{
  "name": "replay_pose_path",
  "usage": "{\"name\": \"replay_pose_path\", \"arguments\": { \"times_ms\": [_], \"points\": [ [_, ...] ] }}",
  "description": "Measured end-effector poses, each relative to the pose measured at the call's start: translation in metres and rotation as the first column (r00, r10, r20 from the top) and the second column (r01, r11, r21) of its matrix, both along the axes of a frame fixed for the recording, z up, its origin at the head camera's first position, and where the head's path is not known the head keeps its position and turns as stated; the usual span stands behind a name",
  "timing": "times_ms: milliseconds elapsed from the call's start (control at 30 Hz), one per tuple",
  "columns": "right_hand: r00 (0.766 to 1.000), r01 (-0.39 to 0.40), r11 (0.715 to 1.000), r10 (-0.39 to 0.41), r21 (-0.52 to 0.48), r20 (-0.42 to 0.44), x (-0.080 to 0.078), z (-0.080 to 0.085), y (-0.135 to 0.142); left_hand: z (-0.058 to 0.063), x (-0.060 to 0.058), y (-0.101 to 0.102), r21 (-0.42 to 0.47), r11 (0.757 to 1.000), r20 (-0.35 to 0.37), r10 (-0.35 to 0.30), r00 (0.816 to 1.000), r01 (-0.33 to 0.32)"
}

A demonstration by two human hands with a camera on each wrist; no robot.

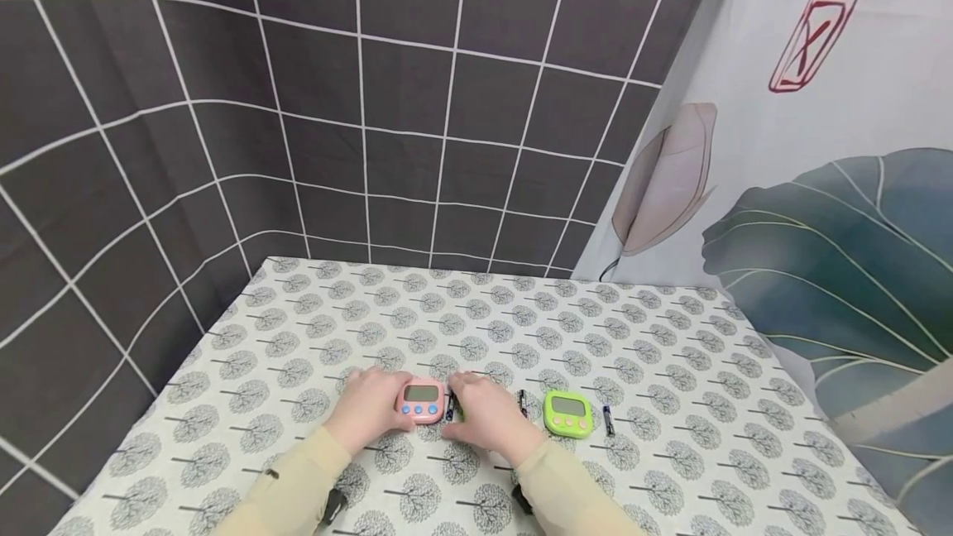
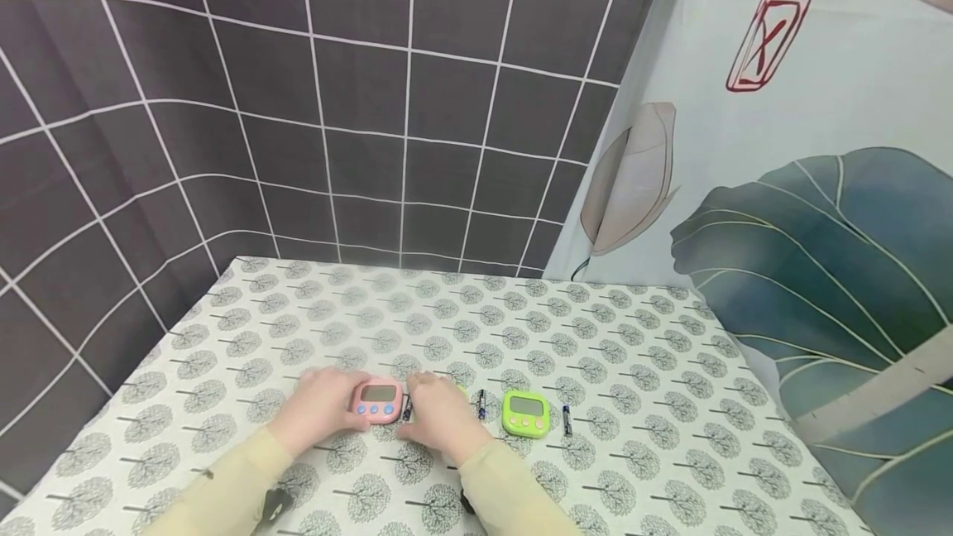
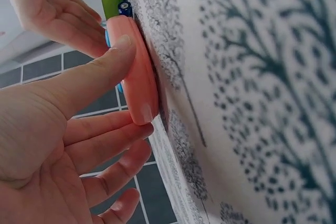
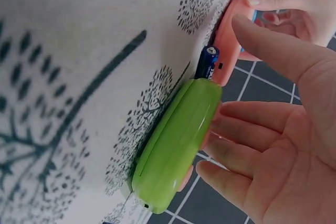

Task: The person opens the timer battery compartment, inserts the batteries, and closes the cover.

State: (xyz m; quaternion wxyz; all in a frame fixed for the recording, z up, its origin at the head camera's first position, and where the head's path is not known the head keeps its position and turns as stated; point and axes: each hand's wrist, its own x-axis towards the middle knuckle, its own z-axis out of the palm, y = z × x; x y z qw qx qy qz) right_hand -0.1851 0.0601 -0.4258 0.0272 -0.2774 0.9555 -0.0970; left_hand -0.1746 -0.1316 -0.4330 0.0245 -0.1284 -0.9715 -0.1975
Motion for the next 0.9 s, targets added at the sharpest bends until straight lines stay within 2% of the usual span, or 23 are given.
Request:
{"name": "replay_pose_path", "arguments": {
  "times_ms": [567, 900],
  "points": [
    [0.999, -0.032, 0.999, 0.032, -0.044, 0.000, -0.004, -0.005, -0.013, 0.001, -0.003, 0.000, -0.003, 1.000, 0.006, -0.003, 1.000, 0.004],
    [0.997, -0.047, 0.998, 0.045, -0.038, -0.067, -0.006, -0.007, -0.019, -0.003, -0.006, -0.003, -0.042, 0.999, 0.005, -0.034, 0.999, 0.034]
  ]
}}
